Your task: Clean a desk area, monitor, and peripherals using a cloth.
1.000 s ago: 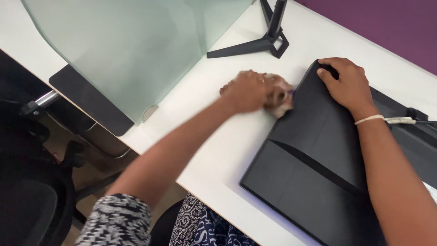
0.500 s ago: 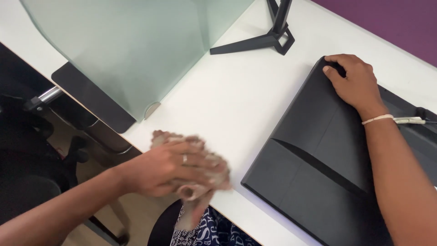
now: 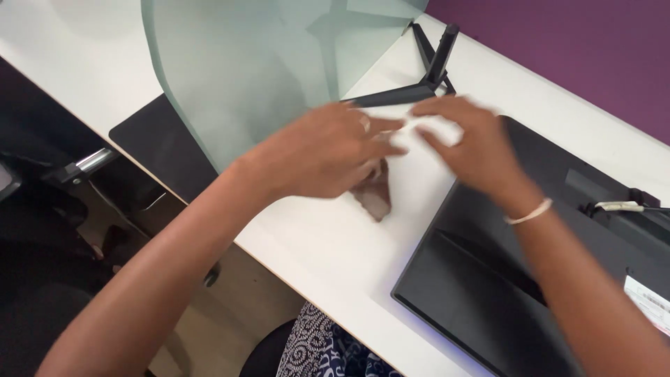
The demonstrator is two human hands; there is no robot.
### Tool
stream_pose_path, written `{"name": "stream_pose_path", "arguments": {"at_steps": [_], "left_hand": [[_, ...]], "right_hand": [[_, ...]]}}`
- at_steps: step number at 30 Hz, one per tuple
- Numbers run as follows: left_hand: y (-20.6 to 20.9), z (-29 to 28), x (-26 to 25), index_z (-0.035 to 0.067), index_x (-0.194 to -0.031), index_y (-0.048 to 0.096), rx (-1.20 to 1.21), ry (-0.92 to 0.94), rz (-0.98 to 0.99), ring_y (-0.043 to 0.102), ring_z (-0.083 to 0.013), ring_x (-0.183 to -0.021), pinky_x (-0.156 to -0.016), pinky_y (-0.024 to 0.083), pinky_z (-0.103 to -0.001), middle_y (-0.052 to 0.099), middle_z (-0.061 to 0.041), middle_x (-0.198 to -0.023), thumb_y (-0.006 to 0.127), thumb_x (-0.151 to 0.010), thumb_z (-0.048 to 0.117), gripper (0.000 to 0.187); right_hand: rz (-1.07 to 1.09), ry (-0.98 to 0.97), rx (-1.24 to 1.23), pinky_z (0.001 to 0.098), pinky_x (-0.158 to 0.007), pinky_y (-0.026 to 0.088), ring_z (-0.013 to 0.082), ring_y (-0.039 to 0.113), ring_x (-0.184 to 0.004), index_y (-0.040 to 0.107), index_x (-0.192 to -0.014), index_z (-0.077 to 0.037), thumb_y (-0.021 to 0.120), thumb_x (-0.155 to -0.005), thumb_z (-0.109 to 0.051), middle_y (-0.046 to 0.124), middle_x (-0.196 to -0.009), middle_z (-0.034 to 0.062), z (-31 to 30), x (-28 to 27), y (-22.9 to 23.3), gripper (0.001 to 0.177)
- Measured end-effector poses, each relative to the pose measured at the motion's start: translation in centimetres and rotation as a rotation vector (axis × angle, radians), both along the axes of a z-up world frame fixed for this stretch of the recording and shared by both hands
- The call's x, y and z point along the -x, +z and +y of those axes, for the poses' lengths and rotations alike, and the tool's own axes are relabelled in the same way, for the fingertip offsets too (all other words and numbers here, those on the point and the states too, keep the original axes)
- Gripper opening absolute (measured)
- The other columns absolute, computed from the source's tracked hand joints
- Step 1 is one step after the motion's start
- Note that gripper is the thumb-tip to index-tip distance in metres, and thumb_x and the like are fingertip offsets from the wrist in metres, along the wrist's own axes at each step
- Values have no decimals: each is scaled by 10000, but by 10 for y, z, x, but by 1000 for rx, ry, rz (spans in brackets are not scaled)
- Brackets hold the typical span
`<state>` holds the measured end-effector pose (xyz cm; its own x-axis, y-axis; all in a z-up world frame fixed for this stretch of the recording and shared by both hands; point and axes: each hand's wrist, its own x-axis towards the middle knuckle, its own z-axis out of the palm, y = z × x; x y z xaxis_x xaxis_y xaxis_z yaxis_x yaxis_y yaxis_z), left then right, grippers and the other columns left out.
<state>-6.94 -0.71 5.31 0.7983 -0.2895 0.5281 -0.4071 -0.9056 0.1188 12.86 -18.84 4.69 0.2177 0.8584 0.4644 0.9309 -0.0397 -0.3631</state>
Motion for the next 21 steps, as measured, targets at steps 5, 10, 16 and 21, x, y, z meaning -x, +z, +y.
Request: {"name": "stream_pose_path", "arguments": {"at_steps": [5,10,16,21], "left_hand": [[61,16,13,120,-1132,738,-360,359,-648,635,-211,-822,-706,487,-386,686,-40,-926,729,-856,170,281],[65,44,36,148,-721,633,-457,839,-656,457,-182,-465,-476,371,-380,458,9,-550,721,-957,152,252],[43,57,40,60,-832,649,-381,1023,-878,518,-177,-601,-489,372,-294,542,-37,-718,768,-991,172,228],[42,57,38,53,-837,642,-320,1049,-900,536,-180,-604,-488,389,-314,540,-37,-709,767,-971,107,191]], "right_hand": [[-133,183,145,508,-1064,464,351,578,-1270,728,-1136,-110,788,-876,-259,657,-1291,116,57,39,-38,306],[-146,238,167,545,-981,476,401,564,-1237,728,-1177,-200,798,-764,-323,590,-1386,153,84,23,-94,436],[-76,-218,311,455,-1100,494,334,523,-1354,590,-1252,-213,634,-987,-384,477,-1545,36,108,-24,-131,319],[-142,-309,443,764,-1126,-15,543,22,-1506,241,-1588,4,508,-975,-516,-24,-1657,311,128,67,-147,847]]}}
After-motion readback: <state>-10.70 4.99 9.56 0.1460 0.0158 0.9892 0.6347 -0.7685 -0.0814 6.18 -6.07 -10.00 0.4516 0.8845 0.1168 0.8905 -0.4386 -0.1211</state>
